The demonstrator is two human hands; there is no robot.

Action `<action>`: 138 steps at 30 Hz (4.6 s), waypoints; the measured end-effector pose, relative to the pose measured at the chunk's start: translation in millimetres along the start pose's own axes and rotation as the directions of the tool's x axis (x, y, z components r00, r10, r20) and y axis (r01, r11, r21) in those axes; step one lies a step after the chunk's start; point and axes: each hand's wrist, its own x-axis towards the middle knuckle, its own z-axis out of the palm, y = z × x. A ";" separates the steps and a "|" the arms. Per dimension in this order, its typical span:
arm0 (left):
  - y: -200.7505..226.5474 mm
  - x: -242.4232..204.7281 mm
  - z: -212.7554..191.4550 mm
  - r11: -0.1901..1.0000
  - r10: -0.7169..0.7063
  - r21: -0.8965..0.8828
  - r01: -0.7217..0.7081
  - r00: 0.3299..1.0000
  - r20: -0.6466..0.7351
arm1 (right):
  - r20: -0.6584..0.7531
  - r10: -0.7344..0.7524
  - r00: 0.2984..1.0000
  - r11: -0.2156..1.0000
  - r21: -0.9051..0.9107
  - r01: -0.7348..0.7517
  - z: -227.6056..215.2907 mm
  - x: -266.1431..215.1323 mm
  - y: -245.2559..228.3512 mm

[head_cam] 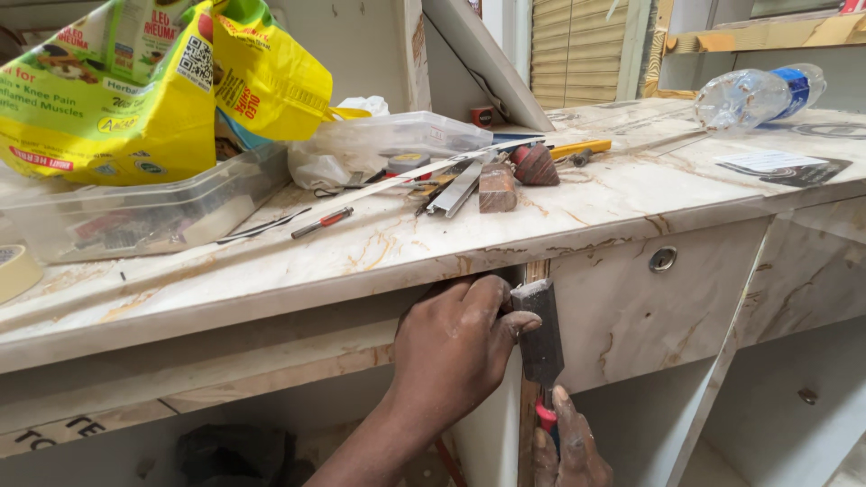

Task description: The person uses a chisel to scrape and remove material from the vertical edge of a cabinet. They work along the edge, removing debris and smoothing the surface.

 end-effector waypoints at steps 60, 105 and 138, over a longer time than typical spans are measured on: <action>6.0 -2.9 11.5 0.996 -0.038 0.078 0.046 0.994 -0.105 | -0.052 0.050 0.997 0.998 -0.031 -0.051 10.3 2.4 -12.7; 2.9 -4.4 8.5 1.000 -0.022 0.002 0.023 0.996 -0.091 | 0.049 0.008 0.999 0.993 -0.118 -0.002 0.3 23.7 -57.1; 2.6 -3.2 17.7 0.996 -0.051 0.072 0.059 0.993 -0.109 | -0.007 -0.036 0.999 0.980 -0.196 0.034 -2.1 26.5 -55.7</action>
